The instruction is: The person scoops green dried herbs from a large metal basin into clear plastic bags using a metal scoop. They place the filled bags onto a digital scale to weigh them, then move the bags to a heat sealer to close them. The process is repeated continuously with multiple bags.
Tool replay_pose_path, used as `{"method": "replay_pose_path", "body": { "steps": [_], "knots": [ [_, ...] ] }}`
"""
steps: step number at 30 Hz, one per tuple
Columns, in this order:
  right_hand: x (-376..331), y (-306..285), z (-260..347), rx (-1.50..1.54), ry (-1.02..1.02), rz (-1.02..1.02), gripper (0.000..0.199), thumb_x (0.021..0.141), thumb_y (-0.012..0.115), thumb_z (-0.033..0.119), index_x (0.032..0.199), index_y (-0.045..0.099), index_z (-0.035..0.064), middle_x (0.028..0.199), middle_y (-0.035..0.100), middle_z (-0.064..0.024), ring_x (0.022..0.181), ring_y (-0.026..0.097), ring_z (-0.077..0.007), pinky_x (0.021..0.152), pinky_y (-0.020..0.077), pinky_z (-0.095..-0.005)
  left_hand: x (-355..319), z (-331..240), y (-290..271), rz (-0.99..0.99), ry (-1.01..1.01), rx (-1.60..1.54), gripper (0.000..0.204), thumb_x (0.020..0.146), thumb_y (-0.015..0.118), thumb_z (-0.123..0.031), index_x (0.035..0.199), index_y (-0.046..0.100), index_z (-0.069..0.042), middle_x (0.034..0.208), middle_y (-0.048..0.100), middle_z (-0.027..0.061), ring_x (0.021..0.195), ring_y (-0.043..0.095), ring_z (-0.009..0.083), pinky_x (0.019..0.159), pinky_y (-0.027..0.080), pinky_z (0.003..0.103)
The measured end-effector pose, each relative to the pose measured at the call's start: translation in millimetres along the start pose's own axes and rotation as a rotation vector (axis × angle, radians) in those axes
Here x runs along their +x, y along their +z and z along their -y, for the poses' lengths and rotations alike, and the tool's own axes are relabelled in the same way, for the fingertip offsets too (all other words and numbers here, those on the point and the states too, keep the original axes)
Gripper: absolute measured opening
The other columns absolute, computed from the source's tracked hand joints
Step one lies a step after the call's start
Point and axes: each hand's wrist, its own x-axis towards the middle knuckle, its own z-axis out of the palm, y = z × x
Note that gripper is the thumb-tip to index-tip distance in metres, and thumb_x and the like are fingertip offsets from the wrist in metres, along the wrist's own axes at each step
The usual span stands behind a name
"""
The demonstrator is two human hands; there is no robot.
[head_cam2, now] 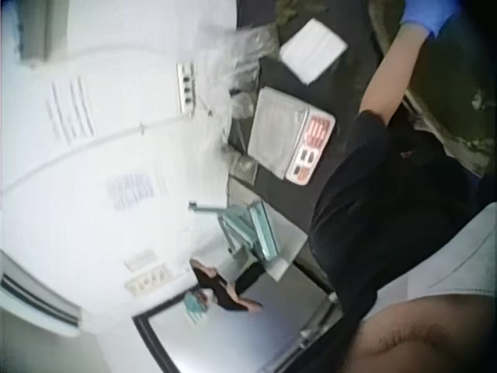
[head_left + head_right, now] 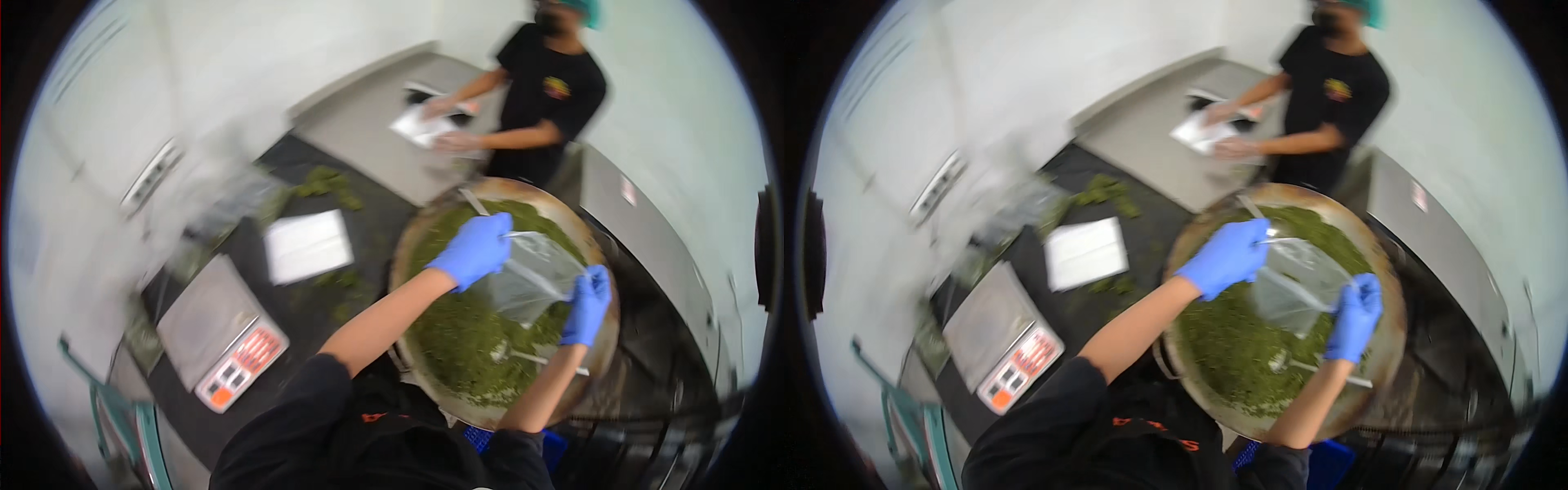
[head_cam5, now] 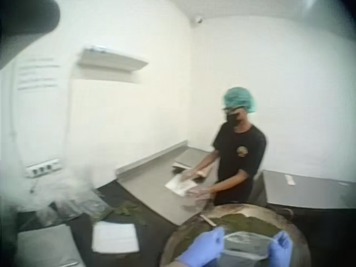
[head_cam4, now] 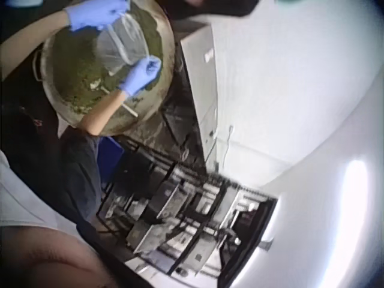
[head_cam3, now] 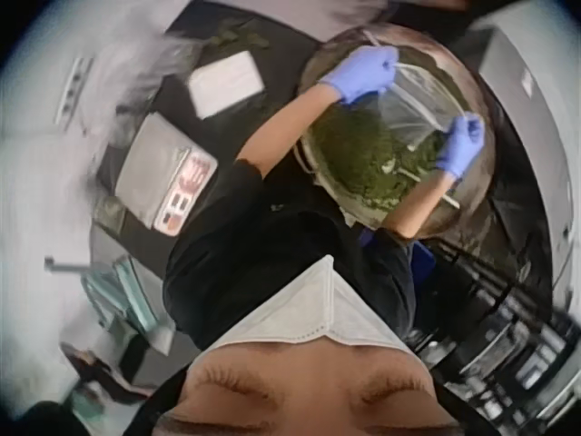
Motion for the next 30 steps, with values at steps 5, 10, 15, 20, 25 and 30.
{"method": "replay_pose_path", "body": {
  "steps": [5, 10, 15, 20, 25, 30],
  "knots": [
    [0, 81, 21, 0.189, -0.123, 0.177, 0.021, 0.077, 0.05, -0.004, 0.07, 0.038, 0.0111, 0.069, 0.03, 0.0058, 0.06, 0.029, -0.0035, 0.054, 0.0272, -0.0178, -51, 12, -82, -0.216, -0.02, -0.291, 0.007, 0.081, 0.046, -0.008, 0.079, 0.044, -0.002, 0.059, 0.046, 0.0064, 0.041, 0.049, 0.0145, 0.042, 0.045, 0.028],
    [-62, 209, 66, 0.254, -0.078, 0.601, 0.02, 0.082, 0.053, -0.001, 0.074, 0.038, 0.0101, 0.07, 0.031, 0.0059, 0.065, 0.03, -0.0023, 0.058, 0.0275, -0.0166, -167, -5, -154, -0.513, -0.113, -0.434, 0.011, 0.087, 0.049, -0.012, 0.08, 0.043, -0.005, 0.06, 0.04, -0.0012, 0.038, 0.043, 0.0065, 0.037, 0.041, 0.022],
    [-132, 325, 94, 0.278, -0.106, 0.883, 0.01, 0.085, 0.055, 0.006, 0.088, 0.047, 0.0022, 0.075, 0.038, 0.0055, 0.069, 0.037, -0.0039, 0.061, 0.0337, -0.0186, -254, -24, -189, -1.063, -0.078, -0.309, 0.011, 0.087, 0.052, -0.01, 0.087, 0.043, -0.003, 0.059, 0.042, -0.0004, 0.042, 0.043, 0.0049, 0.036, 0.039, 0.022],
    [-207, 438, 68, 0.181, -0.466, 1.061, 0.034, 0.085, 0.057, 0.017, 0.108, 0.051, -0.0082, 0.092, 0.061, -0.0137, 0.079, 0.057, -0.0146, 0.071, 0.0454, -0.0287, -286, 16, -213, -1.327, -0.029, 0.288, 0.025, 0.083, 0.055, -0.004, 0.106, 0.045, -0.002, 0.059, 0.048, 0.0125, 0.047, 0.05, 0.0301, 0.048, 0.045, 0.035],
    [-268, 503, -21, -0.077, -0.564, 1.208, 0.039, 0.084, 0.057, 0.026, 0.108, 0.053, -0.0035, 0.09, 0.062, -0.0201, 0.077, 0.061, -0.0299, 0.069, 0.0463, -0.0361, -301, 140, -223, -1.237, -0.305, 0.664, 0.023, 0.084, 0.059, -0.021, 0.082, 0.042, -0.006, 0.056, 0.047, 0.0053, 0.047, 0.05, 0.0255, 0.047, 0.04, 0.034],
    [-261, 469, -97, -0.168, -0.381, 1.236, 0.045, 0.072, 0.07, 0.028, 0.099, 0.044, 0.0022, 0.078, 0.056, -0.0113, 0.071, 0.055, -0.0256, 0.069, 0.0446, -0.0356, -349, 152, -179, -0.998, -0.362, 0.366, 0.033, 0.078, 0.065, -0.032, 0.09, 0.046, -0.007, 0.073, 0.051, 0.0088, 0.068, 0.051, 0.0302, 0.062, 0.042, 0.037]
  ]
}}
